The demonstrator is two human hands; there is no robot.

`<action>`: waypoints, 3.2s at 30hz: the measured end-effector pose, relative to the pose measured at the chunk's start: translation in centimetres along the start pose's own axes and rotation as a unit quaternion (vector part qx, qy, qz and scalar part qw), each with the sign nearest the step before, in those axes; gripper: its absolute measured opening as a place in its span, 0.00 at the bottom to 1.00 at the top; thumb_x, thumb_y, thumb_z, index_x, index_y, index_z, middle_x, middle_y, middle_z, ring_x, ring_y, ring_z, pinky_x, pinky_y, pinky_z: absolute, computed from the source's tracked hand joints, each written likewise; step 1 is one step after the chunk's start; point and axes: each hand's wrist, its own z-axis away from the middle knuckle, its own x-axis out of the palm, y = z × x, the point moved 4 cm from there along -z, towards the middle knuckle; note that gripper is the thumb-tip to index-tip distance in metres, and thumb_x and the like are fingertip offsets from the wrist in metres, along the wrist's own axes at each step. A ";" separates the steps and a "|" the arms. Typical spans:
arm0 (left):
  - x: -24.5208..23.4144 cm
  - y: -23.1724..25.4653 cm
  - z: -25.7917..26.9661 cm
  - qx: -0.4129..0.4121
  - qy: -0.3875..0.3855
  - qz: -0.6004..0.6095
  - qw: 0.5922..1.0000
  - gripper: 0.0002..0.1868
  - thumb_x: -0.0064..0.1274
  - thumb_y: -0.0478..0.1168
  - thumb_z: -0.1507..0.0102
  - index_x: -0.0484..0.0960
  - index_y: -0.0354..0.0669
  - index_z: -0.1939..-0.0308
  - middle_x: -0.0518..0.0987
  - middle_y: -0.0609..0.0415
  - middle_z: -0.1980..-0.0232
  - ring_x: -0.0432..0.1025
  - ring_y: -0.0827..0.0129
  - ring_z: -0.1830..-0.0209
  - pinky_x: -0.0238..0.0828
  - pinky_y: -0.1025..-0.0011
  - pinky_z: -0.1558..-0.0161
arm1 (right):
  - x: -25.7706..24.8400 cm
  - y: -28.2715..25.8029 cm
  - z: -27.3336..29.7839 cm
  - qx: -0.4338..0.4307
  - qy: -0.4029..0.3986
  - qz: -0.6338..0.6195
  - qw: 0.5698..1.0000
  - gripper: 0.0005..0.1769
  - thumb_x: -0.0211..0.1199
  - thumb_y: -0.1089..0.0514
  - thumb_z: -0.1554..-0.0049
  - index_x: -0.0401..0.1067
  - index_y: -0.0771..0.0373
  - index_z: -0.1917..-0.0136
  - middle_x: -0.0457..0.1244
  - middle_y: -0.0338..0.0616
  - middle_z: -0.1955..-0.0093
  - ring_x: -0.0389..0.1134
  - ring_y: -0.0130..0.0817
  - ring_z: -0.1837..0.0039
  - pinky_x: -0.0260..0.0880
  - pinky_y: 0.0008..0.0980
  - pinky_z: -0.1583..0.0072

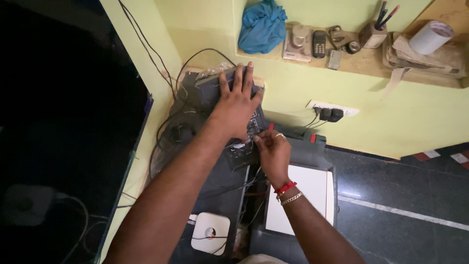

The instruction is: The person untangles and connects wires to the back of a black subwoofer speaker.

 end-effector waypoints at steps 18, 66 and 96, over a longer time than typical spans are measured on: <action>0.1 -0.3 0.0 -0.006 -0.029 0.006 1.000 0.69 0.79 0.58 0.71 0.65 0.50 0.27 0.38 0.24 0.20 0.36 0.31 0.20 0.36 0.24 0.33 | 0.3 0.4 -0.2 -0.033 0.003 0.016 0.999 0.12 0.74 0.60 0.49 0.75 0.69 0.57 0.68 0.46 0.65 0.70 0.32 0.63 0.70 0.32 0.58; 0.4 4.9 10.2 -0.513 0.288 0.327 0.740 0.80 0.81 0.58 0.65 0.44 0.26 0.24 0.59 0.26 0.28 0.58 0.34 0.30 0.55 0.45 0.32 | 1.6 6.2 6.8 0.015 -0.312 0.158 0.937 0.08 0.67 0.59 0.50 0.79 0.61 0.55 0.71 0.52 0.58 0.73 0.50 0.53 0.73 0.49 0.48; -0.9 -1.6 2.9 -0.040 0.124 0.287 0.949 0.82 0.81 0.52 0.72 0.44 0.38 0.22 0.58 0.39 0.27 0.56 0.45 0.26 0.51 0.30 0.30 | -4.2 -4.0 -13.8 -0.392 -0.366 0.378 0.755 0.89 0.81 0.32 0.77 0.33 0.67 0.19 0.37 0.71 0.24 0.41 0.71 0.22 0.52 0.57 0.27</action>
